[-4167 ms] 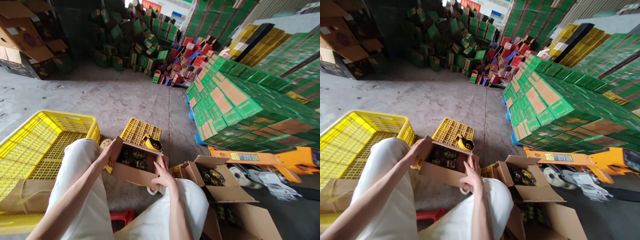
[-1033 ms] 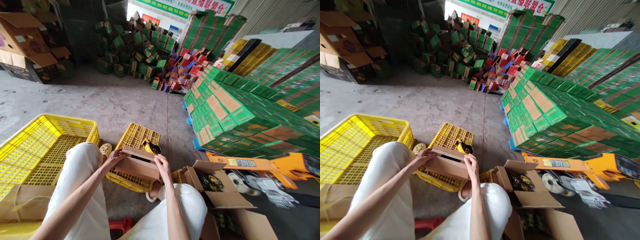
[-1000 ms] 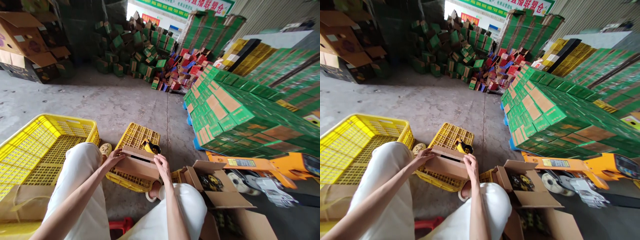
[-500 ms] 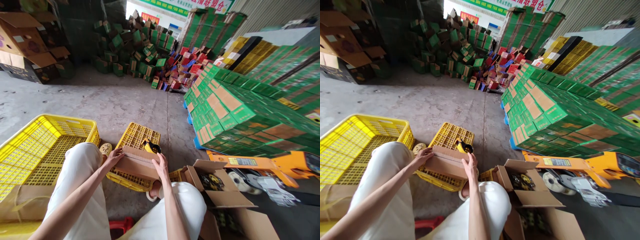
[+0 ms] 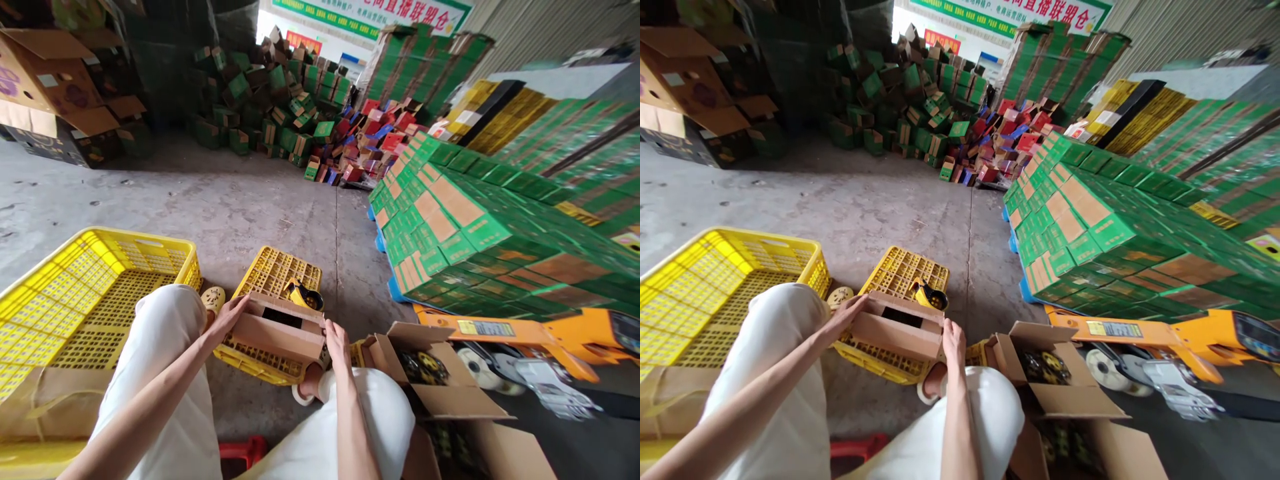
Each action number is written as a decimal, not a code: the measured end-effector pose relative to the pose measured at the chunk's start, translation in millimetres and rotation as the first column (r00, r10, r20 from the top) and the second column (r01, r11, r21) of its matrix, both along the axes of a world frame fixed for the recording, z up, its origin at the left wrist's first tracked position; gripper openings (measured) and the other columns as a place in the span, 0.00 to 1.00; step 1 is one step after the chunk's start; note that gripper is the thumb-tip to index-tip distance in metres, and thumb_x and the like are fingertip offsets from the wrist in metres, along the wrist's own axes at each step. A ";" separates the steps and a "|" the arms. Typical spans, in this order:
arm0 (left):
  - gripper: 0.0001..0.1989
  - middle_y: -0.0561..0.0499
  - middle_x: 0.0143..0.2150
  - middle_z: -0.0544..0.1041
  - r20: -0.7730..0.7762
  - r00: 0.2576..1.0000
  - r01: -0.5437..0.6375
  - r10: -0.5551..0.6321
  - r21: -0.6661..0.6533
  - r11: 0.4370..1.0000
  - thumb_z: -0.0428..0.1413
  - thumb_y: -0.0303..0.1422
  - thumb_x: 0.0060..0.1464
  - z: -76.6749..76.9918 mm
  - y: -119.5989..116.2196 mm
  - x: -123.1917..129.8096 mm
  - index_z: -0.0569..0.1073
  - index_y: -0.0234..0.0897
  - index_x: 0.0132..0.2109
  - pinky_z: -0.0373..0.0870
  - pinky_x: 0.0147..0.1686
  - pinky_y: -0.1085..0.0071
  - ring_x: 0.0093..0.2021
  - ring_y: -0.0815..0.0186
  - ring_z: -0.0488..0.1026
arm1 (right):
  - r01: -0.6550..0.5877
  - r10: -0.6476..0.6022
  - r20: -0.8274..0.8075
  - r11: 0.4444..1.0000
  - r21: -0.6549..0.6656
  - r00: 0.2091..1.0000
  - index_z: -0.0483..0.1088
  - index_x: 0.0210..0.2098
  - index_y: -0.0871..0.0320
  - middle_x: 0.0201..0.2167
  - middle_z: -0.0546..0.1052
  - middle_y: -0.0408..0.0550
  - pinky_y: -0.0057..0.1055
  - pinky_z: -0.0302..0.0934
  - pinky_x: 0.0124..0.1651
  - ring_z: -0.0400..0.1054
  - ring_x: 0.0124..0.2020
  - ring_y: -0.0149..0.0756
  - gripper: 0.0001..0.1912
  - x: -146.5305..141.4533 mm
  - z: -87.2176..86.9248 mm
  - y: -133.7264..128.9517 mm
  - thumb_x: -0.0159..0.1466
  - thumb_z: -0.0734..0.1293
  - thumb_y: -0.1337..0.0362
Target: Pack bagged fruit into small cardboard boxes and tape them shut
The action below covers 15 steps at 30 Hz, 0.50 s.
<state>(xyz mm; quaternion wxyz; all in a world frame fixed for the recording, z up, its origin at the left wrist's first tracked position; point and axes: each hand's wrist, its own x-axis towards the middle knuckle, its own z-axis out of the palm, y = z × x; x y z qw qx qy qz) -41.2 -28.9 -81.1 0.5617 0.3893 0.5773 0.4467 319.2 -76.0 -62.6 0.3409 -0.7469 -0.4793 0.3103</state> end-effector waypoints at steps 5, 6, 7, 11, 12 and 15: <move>0.43 0.35 0.56 0.85 0.083 0.995 0.050 -0.047 -0.040 0.998 0.68 0.67 0.47 2.1 -2.7 -8.1 0.84 0.36 0.56 0.75 0.63 0.55 0.65 0.42 0.78 | -0.100 0.111 -0.091 0.988 0.122 0.990 0.85 0.50 0.52 0.61 0.83 0.56 0.48 0.70 0.67 0.75 0.66 0.53 0.29 -6.3 17.1 -4.8 0.71 0.62 0.40; 0.45 0.35 0.58 0.84 0.075 0.996 0.054 -0.050 -0.051 0.997 0.72 0.64 0.44 1.5 -2.5 -7.7 0.83 0.35 0.58 0.74 0.64 0.56 0.65 0.42 0.77 | -0.130 0.141 -0.079 0.983 0.133 0.987 0.85 0.53 0.52 0.63 0.81 0.56 0.49 0.66 0.71 0.72 0.69 0.54 0.27 -9.3 19.9 -3.0 0.70 0.66 0.41; 0.48 0.34 0.59 0.83 0.069 0.996 0.058 -0.054 -0.062 0.996 0.75 0.61 0.40 0.8 -2.1 -6.8 0.82 0.34 0.61 0.74 0.65 0.55 0.66 0.41 0.77 | -0.161 0.168 -0.062 0.981 0.111 0.984 0.84 0.56 0.53 0.66 0.79 0.56 0.50 0.62 0.75 0.70 0.71 0.55 0.28 -12.1 22.4 -0.7 0.67 0.69 0.42; 0.58 0.31 0.64 0.80 0.101 0.992 0.078 -0.069 -0.083 0.993 0.82 0.45 0.30 -0.9 -0.1 -0.7 0.76 0.33 0.70 0.72 0.67 0.50 0.68 0.36 0.74 | -0.264 0.267 -0.014 0.943 -0.203 0.964 0.69 0.74 0.52 0.81 0.59 0.56 0.51 0.48 0.82 0.51 0.82 0.56 0.48 -19.4 28.1 5.6 0.58 0.79 0.46; 0.58 0.33 0.66 0.79 0.126 0.989 0.091 -0.081 -0.077 0.993 0.83 0.41 0.31 -0.1 -0.2 0.4 0.75 0.36 0.71 0.71 0.69 0.50 0.70 0.36 0.73 | -0.282 0.294 0.003 0.921 -0.269 0.956 0.63 0.78 0.53 0.84 0.50 0.58 0.51 0.44 0.83 0.45 0.84 0.56 0.54 -20.3 28.4 5.3 0.57 0.80 0.47; 0.58 0.38 0.70 0.77 0.156 0.977 0.156 -0.146 -0.051 0.986 0.81 0.33 0.34 6.9 -2.6 0.6 0.73 0.44 0.74 0.66 0.73 0.48 0.75 0.36 0.68 | -0.339 0.379 0.054 0.876 -0.343 0.924 0.45 0.84 0.60 0.85 0.32 0.63 0.47 0.36 0.84 0.29 0.85 0.54 0.69 -21.6 28.0 0.9 0.54 0.82 0.51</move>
